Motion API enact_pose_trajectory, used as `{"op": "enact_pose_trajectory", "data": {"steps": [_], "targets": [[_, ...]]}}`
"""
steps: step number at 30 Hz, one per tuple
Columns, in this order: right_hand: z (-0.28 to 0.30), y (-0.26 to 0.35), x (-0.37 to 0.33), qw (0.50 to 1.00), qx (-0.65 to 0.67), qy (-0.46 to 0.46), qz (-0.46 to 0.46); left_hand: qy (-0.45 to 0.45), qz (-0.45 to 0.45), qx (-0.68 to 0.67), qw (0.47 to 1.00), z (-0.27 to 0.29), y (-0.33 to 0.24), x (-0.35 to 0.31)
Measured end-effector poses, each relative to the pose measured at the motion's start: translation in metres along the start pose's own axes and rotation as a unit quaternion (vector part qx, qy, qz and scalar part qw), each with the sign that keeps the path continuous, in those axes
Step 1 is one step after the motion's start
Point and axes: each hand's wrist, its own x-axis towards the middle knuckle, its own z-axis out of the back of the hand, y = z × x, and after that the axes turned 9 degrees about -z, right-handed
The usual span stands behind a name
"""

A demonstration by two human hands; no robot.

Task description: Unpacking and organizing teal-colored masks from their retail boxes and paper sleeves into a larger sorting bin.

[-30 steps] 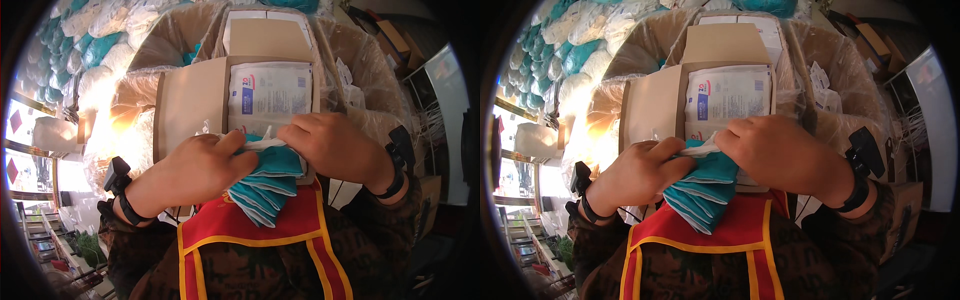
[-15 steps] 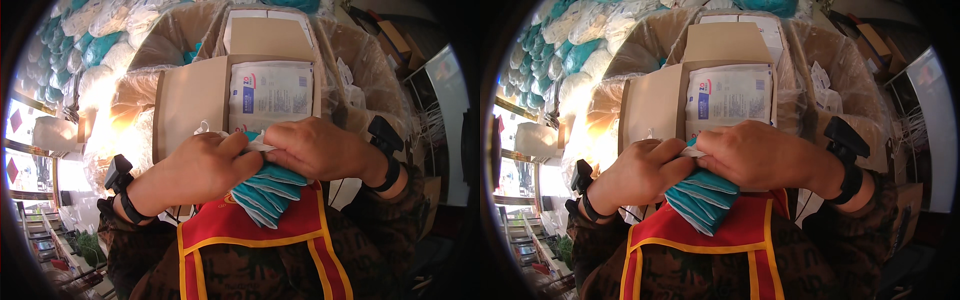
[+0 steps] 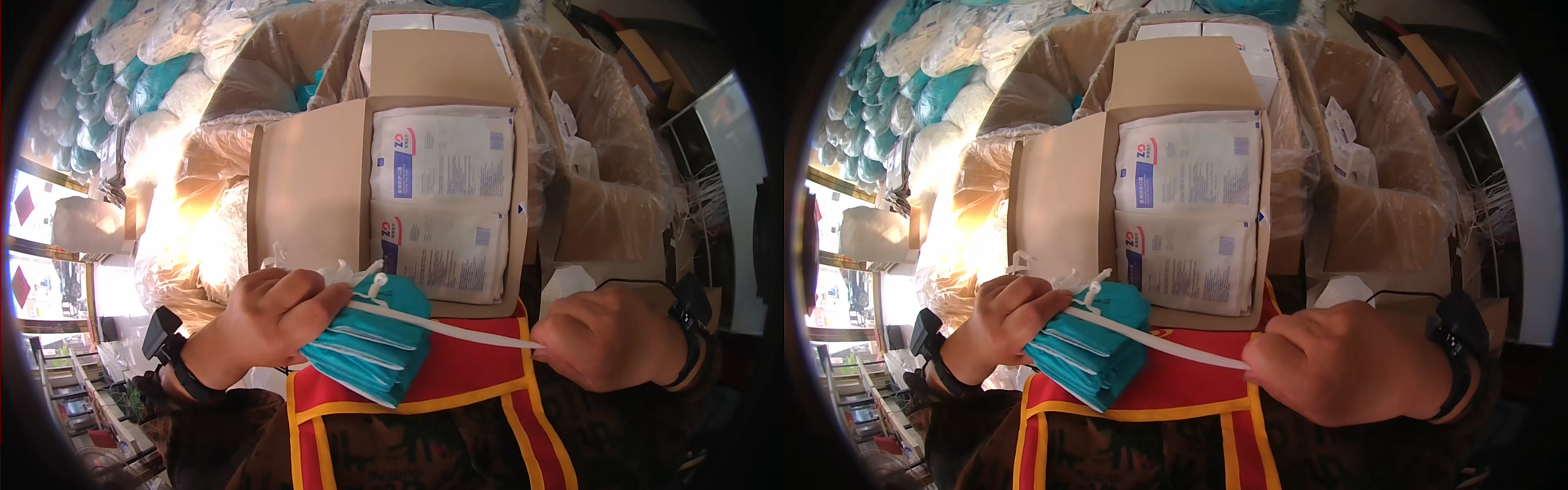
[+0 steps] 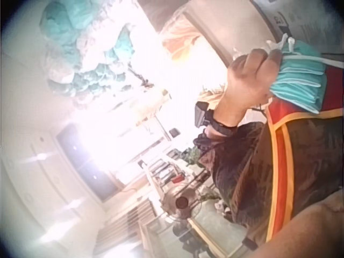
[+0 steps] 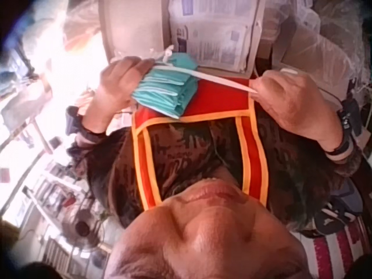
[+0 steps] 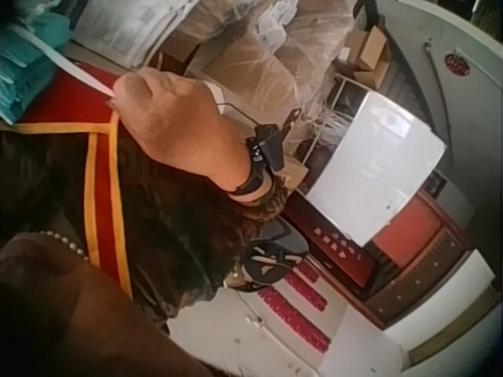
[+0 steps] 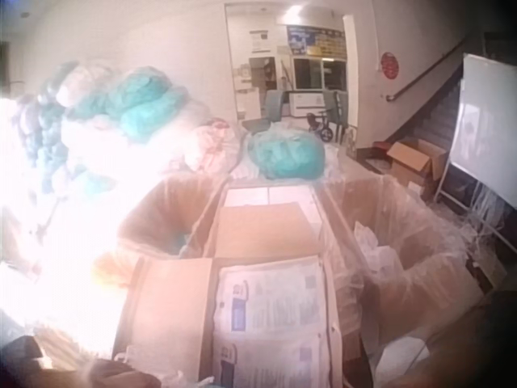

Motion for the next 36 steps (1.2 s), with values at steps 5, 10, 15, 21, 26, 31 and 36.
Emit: {"op": "enact_pose_trajectory", "data": {"steps": [5,10,15,21,26,31,36], "targets": [[0.012,-0.003,-0.009,0.999,0.014,0.033,-0.013,-0.007,0.022,0.015,1.0,0.001,0.008,-0.017],[0.016,0.001,-0.021,0.998,0.007,0.025,-0.061,0.035,0.035,0.046,0.998,0.007,0.024,-0.027],[0.028,-0.024,-0.061,0.973,-0.008,-0.093,-0.209,-0.048,0.34,0.084,0.936,0.019,0.045,-0.09],[-0.006,-0.036,-0.005,0.881,0.385,-0.005,-0.274,0.031,0.063,0.155,0.985,0.013,0.023,-0.009],[-0.034,-0.043,0.041,0.688,0.714,-0.053,-0.116,0.007,-0.069,0.107,0.992,0.01,0.015,0.015],[-0.028,-0.045,0.087,0.73,0.678,0.018,-0.089,-0.034,-0.13,0.11,0.985,0.009,0.006,0.027],[-0.024,-0.034,0.107,0.808,0.582,0.048,-0.078,-0.066,-0.164,0.13,0.976,0.001,0.004,0.031]]}}
